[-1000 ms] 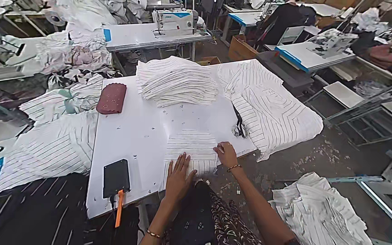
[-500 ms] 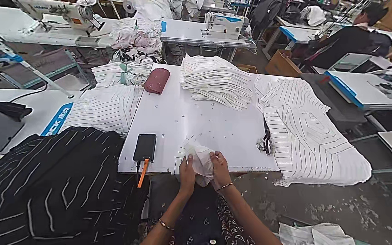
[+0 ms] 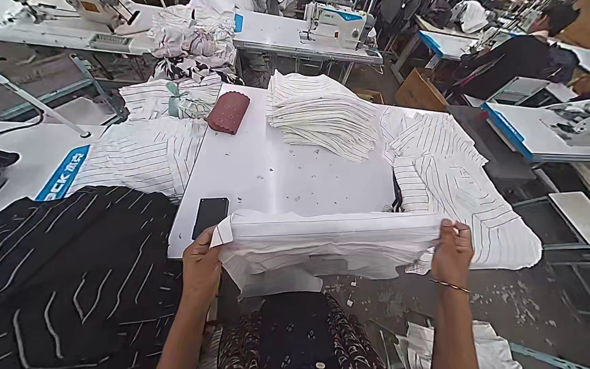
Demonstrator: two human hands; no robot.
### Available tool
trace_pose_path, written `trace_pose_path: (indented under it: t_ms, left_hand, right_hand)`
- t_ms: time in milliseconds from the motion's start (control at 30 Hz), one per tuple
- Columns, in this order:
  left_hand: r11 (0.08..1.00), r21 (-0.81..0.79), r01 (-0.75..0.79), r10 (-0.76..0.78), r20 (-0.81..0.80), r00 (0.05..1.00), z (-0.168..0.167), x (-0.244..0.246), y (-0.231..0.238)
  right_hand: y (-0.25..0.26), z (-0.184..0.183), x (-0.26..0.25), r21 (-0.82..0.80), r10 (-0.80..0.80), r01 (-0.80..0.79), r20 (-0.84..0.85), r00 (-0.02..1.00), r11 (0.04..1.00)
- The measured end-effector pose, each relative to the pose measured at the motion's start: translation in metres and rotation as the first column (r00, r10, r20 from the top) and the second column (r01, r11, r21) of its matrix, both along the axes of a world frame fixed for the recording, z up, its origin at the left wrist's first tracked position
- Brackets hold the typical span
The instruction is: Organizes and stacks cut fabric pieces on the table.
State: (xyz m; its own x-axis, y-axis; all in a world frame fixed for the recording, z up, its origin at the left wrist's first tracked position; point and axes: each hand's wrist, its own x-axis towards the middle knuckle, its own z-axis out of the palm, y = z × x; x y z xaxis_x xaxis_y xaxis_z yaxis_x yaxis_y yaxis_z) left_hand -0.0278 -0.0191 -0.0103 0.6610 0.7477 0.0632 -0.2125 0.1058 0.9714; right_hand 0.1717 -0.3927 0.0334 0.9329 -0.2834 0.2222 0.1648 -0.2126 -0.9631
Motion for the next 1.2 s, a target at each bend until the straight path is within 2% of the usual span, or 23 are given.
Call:
trace_pose_path:
  t_ms: [67, 100, 167, 200, 267, 367, 400, 433, 500, 567, 633, 667, 700, 767, 867, 1000, 1100, 1133, 1200]
  left_hand:
    - [0.993, 0.077, 0.092, -0.093, 0.002, 0.996, 0.005, -0.004, 0.013]
    - [0.98, 0.168, 0.106, -0.096, -0.067, 0.993, 0.005, -0.003, 0.022]
    - [0.91, 0.376, 0.173, -0.048, -0.319, 0.946, 0.005, 0.006, 0.042]
    - [0.885, 0.411, 0.218, -0.019, -0.435, 0.9, 0.004, 0.015, 0.052]
    - [0.908, 0.366, 0.203, 0.038, -0.555, 0.831, -0.006, 0.047, 0.066]
    - [0.953, 0.29, 0.085, 0.086, -0.529, 0.844, -0.033, 0.104, 0.074]
    - [0.949, 0.288, 0.128, 0.046, -0.53, 0.847, -0.041, 0.117, 0.071]
    - [0.915, 0.32, 0.247, -0.027, -0.562, 0.827, -0.049, 0.126, 0.063]
    - [0.751, 0.436, 0.496, -0.096, -0.671, 0.735, -0.067, 0.139, 0.032]
    - [0.556, 0.458, 0.694, -0.123, -0.78, 0.614, -0.084, 0.134, -0.01]
    - [0.433, 0.442, 0.786, -0.123, -0.835, 0.537, -0.103, 0.125, -0.037]
    - [0.403, 0.474, 0.783, -0.087, -0.832, 0.548, -0.112, 0.121, -0.04]
    - [0.397, 0.518, 0.758, -0.043, -0.814, 0.579, -0.119, 0.12, -0.038]
    - [0.434, 0.561, 0.704, 0.016, -0.787, 0.617, -0.124, 0.124, -0.024]
    - [0.486, 0.538, 0.688, 0.073, -0.81, 0.582, -0.123, 0.139, 0.006]
    - [0.506, 0.557, 0.658, 0.168, -0.812, 0.558, -0.126, 0.172, 0.042]
    - [0.538, 0.501, 0.678, 0.202, -0.857, 0.473, -0.113, 0.192, 0.051]
    - [0.514, 0.497, 0.699, 0.195, -0.862, 0.469, -0.105, 0.193, 0.044]
    - [0.38, 0.541, 0.75, 0.082, -0.827, 0.556, -0.095, 0.174, 0.012]
  right_hand:
    - [-0.018, 0.024, 0.008, -0.004, 0.068, -0.068, 0.016, 0.998, 0.998]
    - [-0.024, 0.027, 0.014, -0.058, 0.107, -0.106, 0.007, 0.994, 0.993]
    - [-0.025, 0.02, 0.033, -0.223, 0.155, -0.168, -0.075, 0.985, 0.96]
    - [-0.017, 0.012, 0.044, -0.279, 0.155, -0.193, -0.152, 0.976, 0.941]
    - [0.007, -0.009, 0.071, -0.31, 0.138, -0.238, -0.312, 0.94, 0.92]
    - [0.047, -0.052, 0.119, -0.257, 0.142, -0.257, -0.394, 0.908, 0.931]
    - [0.057, -0.066, 0.13, -0.287, 0.135, -0.254, -0.377, 0.916, 0.924]
    - [0.066, -0.078, 0.136, -0.357, 0.138, -0.261, -0.335, 0.932, 0.897]
    - [0.081, -0.102, 0.129, -0.524, 0.273, -0.359, -0.236, 0.933, 0.772]
    - [0.102, -0.126, 0.095, -0.665, 0.466, -0.48, -0.218, 0.857, 0.571]
    - [0.12, -0.14, 0.052, -0.736, 0.594, -0.605, -0.35, 0.724, 0.303]
    - [0.123, -0.145, 0.038, -0.747, 0.601, -0.64, -0.432, 0.672, 0.18]
    - [0.123, -0.15, 0.033, -0.755, 0.583, -0.645, -0.473, 0.66, 0.118]
    - [0.114, -0.155, 0.046, -0.77, 0.533, -0.617, -0.458, 0.711, 0.161]
    - [0.098, -0.151, 0.085, -0.771, 0.438, -0.603, -0.479, 0.761, 0.205]
    - [0.103, -0.149, 0.132, -0.79, 0.363, -0.597, -0.52, 0.773, 0.142]
    - [0.123, -0.139, 0.159, -0.755, 0.308, -0.649, -0.597, 0.74, 0.095]
    - [0.13, -0.133, 0.166, -0.736, 0.271, -0.671, -0.63, 0.728, 0.091]
    - [0.142, -0.121, 0.165, -0.723, 0.189, -0.68, -0.656, 0.73, 0.118]
